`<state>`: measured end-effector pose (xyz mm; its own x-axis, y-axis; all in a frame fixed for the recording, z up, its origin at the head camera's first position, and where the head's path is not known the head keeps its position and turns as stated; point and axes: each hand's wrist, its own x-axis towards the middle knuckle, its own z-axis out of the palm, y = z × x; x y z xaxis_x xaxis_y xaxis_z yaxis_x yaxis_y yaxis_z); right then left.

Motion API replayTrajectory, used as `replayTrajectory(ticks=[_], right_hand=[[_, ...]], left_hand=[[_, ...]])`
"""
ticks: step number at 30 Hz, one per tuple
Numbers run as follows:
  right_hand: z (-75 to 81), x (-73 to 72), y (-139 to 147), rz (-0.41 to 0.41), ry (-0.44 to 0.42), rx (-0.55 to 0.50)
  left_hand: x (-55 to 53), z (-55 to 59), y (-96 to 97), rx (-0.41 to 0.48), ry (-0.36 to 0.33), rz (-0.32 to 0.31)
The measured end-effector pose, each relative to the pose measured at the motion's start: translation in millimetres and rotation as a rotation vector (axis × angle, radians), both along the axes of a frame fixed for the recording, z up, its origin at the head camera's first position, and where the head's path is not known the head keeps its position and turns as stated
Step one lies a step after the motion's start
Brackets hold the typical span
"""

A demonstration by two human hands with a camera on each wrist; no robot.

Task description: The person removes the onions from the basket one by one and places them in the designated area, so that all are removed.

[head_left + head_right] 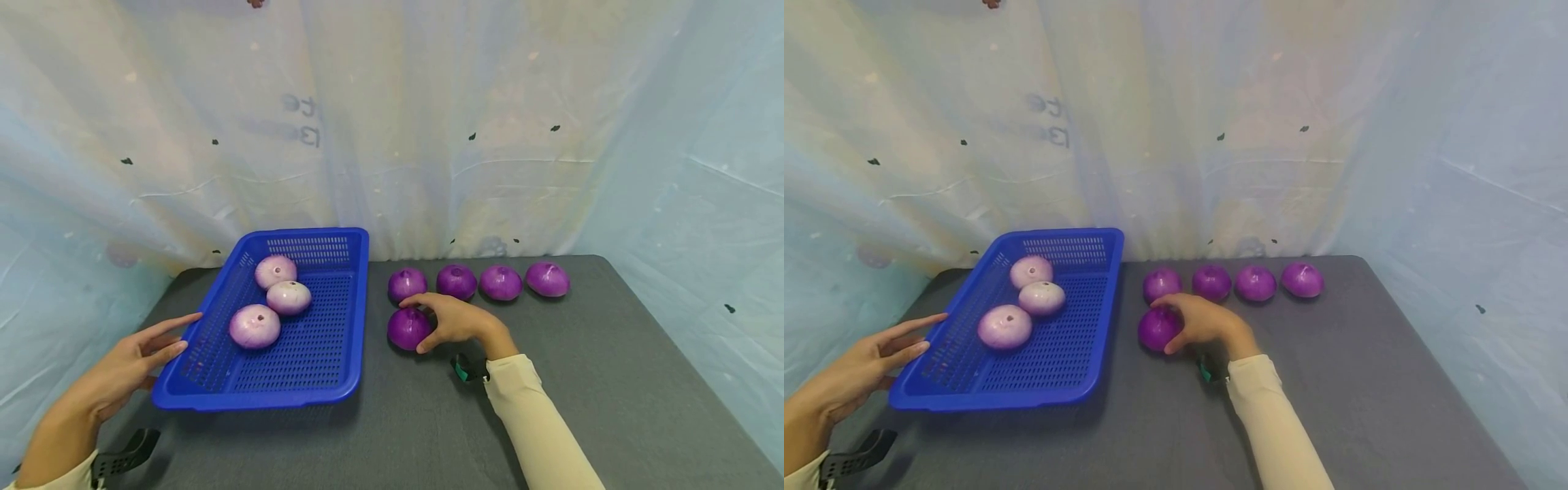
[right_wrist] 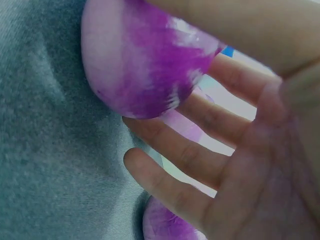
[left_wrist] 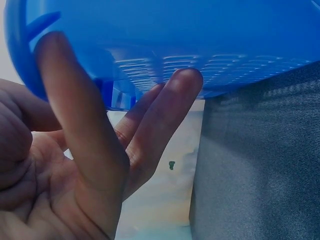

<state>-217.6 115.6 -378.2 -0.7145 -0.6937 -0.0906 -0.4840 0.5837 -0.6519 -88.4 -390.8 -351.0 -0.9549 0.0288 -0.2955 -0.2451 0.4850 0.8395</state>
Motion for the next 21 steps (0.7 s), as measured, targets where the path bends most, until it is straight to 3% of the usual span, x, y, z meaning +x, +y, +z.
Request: replayTrajectory(ticks=[14,21], right_hand=[[7.2,1.0,6,-0.014,-0.003,-0.019],[20.1,4.5,9,-0.008,0.010,-0.047]], left_hand=[[0.2,0.9,-0.3,0.009,-0.005,-0.012],[0.0,0.5,-0.5,0.030,0.010,-0.008]])
